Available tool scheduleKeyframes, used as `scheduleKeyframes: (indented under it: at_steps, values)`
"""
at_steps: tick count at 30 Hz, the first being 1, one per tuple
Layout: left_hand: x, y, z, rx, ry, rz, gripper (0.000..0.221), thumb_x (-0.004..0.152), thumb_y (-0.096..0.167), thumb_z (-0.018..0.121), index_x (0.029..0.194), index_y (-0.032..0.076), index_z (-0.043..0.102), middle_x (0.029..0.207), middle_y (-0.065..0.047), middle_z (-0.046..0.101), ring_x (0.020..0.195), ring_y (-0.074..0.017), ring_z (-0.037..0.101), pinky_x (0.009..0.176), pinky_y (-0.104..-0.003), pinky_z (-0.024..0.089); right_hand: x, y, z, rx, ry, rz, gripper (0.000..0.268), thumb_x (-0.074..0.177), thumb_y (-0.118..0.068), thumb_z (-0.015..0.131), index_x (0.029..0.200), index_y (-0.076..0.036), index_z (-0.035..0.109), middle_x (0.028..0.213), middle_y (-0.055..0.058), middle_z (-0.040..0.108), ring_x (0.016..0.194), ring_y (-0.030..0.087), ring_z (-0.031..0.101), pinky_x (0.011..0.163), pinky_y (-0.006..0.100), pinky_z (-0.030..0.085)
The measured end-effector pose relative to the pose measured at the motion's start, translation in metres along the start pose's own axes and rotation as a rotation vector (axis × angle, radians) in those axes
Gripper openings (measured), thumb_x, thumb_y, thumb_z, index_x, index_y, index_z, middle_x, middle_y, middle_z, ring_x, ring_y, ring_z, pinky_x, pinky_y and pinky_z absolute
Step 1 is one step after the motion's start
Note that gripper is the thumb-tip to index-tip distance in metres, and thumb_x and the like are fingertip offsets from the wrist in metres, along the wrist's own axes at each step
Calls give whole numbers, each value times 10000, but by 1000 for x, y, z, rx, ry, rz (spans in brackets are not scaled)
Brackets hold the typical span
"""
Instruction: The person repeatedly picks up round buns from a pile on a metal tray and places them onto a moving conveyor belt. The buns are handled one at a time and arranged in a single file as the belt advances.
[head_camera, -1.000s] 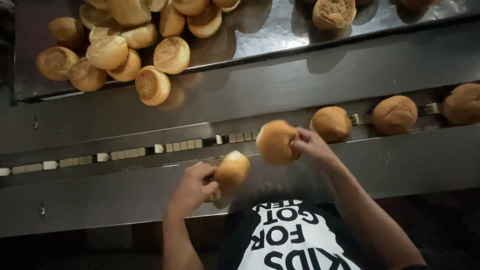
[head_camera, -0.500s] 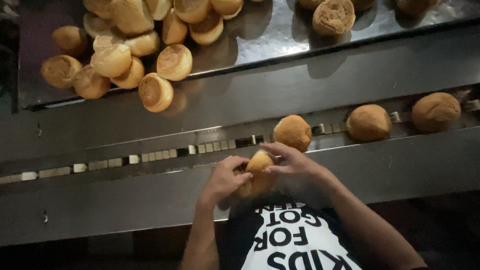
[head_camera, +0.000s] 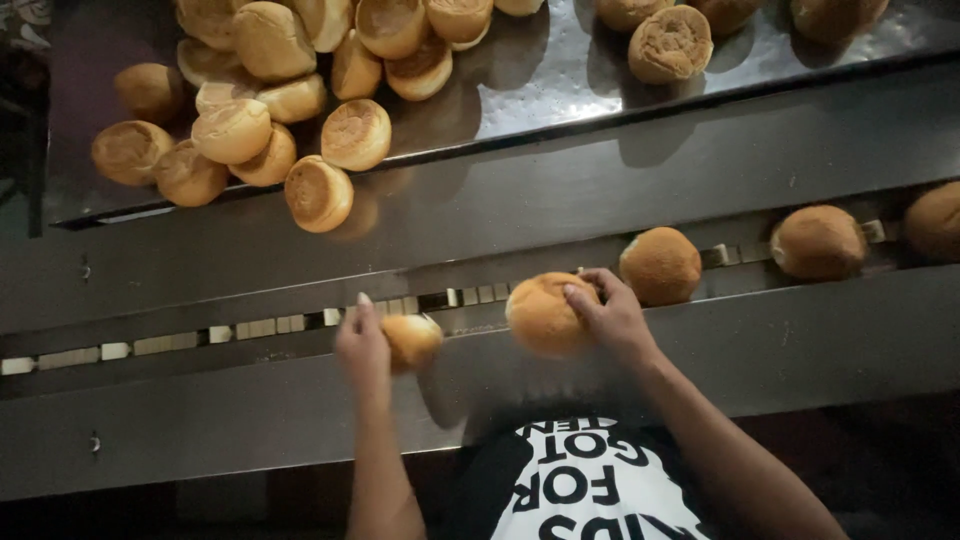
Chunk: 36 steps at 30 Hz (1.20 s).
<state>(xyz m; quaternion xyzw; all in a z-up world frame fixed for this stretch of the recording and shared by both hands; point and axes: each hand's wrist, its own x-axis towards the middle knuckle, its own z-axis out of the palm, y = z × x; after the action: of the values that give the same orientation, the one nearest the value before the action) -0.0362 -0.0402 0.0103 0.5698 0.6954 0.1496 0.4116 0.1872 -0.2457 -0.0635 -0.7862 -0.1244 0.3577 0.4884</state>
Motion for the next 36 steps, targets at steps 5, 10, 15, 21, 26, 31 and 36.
scheduleKeyframes:
  at_steps: [5, 10, 15, 21, 26, 31, 36]
  values:
    - [38, -19, 22, 33, 38, 295, 418, 1040, 351, 576, 1319, 40, 564, 1282, -208, 576, 1260, -407, 557, 1022, -580, 470, 2, -2, 12, -247, 59, -148, 567, 940, -347, 722, 1421, -70, 605, 1247, 269, 653, 1105, 451, 672, 894, 553, 559]
    - [50, -40, 60, 418, 16, 709, 379, 936, 224, 654, 1260, 26, 647, 1352, -229, 591, 1287, -459, 535, 1049, -602, 465, -12, -3, 11, -625, 77, -572, 626, 906, -212, 717, 1502, -183, 527, 1483, 196, 510, 1207, 482, 585, 883, 572, 572]
    - [58, 7, 57, 295, 152, 775, 444, 976, 188, 699, 1348, -36, 605, 1355, -280, 605, 1292, -443, 556, 1094, -566, 413, -3, -4, 4, -1064, -56, -465, 348, 921, -309, 695, 1268, -286, 701, 1294, 25, 629, 1095, 307, 655, 793, 403, 577]
    - [149, 90, 34, 551, 293, 956, 875, 799, 339, 892, 1505, 21, 485, 1542, -274, 404, 1371, -517, 415, 1097, -684, 370, 10, 29, -17, -1112, 91, -518, 408, 854, -378, 705, 1246, -267, 707, 1294, 44, 645, 1062, 333, 674, 783, 421, 605]
    - [217, 79, 77, 596, 100, 750, 766, 831, 318, 803, 1501, 157, 468, 1535, -154, 390, 1394, -502, 390, 1031, -675, 469, -15, 18, -32, -978, 269, -467, 474, 858, -303, 713, 1315, -177, 688, 1456, 157, 553, 1180, 416, 612, 911, 497, 560]
    - [147, 54, 110, 696, 310, 1144, 377, 680, -1, 647, 1038, 117, 663, 1071, -140, 668, 1014, -397, 568, 766, -595, 417, -21, 5, -46, -684, 219, -371, 547, 956, -222, 582, 1489, -138, 491, 1615, 176, 338, 1468, 376, 342, 1167, 610, 319]
    - [63, 40, 120, 514, 138, 1330, 263, 650, 206, 609, 905, 241, 661, 996, -3, 701, 897, -309, 585, 793, -519, 336, -2, 22, -23, -616, 227, -831, 757, 830, -95, 746, 1530, -117, 456, 1617, 218, 361, 1450, 421, 401, 1163, 544, 370]
